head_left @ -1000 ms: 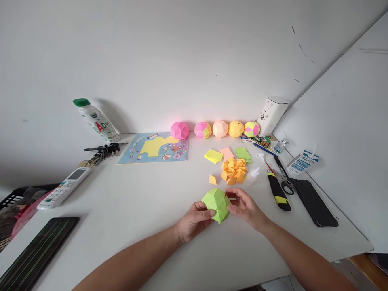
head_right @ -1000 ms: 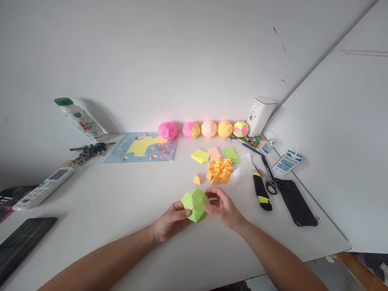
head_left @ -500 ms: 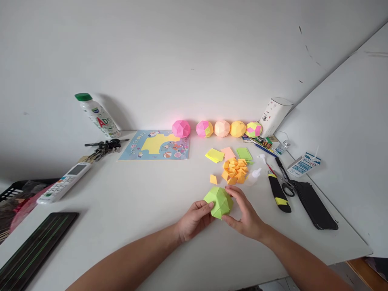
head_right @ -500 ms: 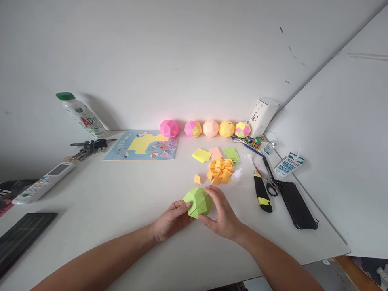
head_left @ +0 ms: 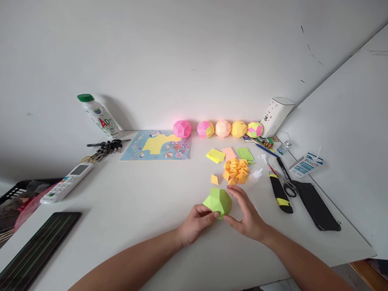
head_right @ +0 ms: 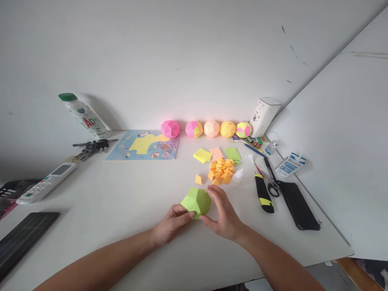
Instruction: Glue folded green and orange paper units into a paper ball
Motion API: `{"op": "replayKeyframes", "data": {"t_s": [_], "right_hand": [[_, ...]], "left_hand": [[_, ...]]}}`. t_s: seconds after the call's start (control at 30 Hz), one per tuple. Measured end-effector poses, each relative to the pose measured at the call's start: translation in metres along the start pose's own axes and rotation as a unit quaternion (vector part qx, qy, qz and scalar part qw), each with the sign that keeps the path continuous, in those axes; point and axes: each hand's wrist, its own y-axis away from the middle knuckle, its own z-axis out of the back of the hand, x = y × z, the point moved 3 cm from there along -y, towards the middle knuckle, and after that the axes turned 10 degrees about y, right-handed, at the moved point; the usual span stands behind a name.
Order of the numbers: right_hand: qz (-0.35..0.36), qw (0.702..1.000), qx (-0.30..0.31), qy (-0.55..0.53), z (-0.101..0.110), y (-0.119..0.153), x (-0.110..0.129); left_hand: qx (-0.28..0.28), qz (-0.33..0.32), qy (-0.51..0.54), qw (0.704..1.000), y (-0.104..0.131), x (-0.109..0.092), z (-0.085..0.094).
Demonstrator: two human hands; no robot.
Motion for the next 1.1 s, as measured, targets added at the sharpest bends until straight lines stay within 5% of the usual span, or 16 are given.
{"op": "replayKeyframes", "data": {"t_s": [0.2, 0.4, 0.57, 0.73, 0.9, 1.1], "right_hand": [[-0.096, 0.975, 0.072, -0.185, -0.003, 0.002, -0.007], [-0.185, 0.863, 0.156, -0.444, -0.006, -0.004, -0.008], [-0.205, 0.806, 0.192, -0.521, -0.003, -0.006, -0.002], [-0.225, 0.803, 0.177, -0.523, -0.003, -0.005, -0.007], [-0.258, 0.789, 0.148, -0.538, -0.004, -0.009, -0.013], [-0.324, 0.74, 0.128, -0.575, -0.01, -0.008, -0.02]], "left_hand": [[0.055, -0.221, -0.238, 0.944, 0.008, -0.014, -0.005], [0.113, -0.279, -0.349, 0.887, 0.015, -0.012, -0.007], [0.14, -0.198, -0.3, 0.923, 0.015, -0.007, -0.009], [0.011, -0.058, -0.057, 0.997, 0.005, 0.0, 0.001], [-0.043, 0.042, 0.164, 0.985, -0.004, 0.002, 0.003], [-0.026, 0.082, 0.218, 0.972, -0.007, 0.0, -0.003]]}}
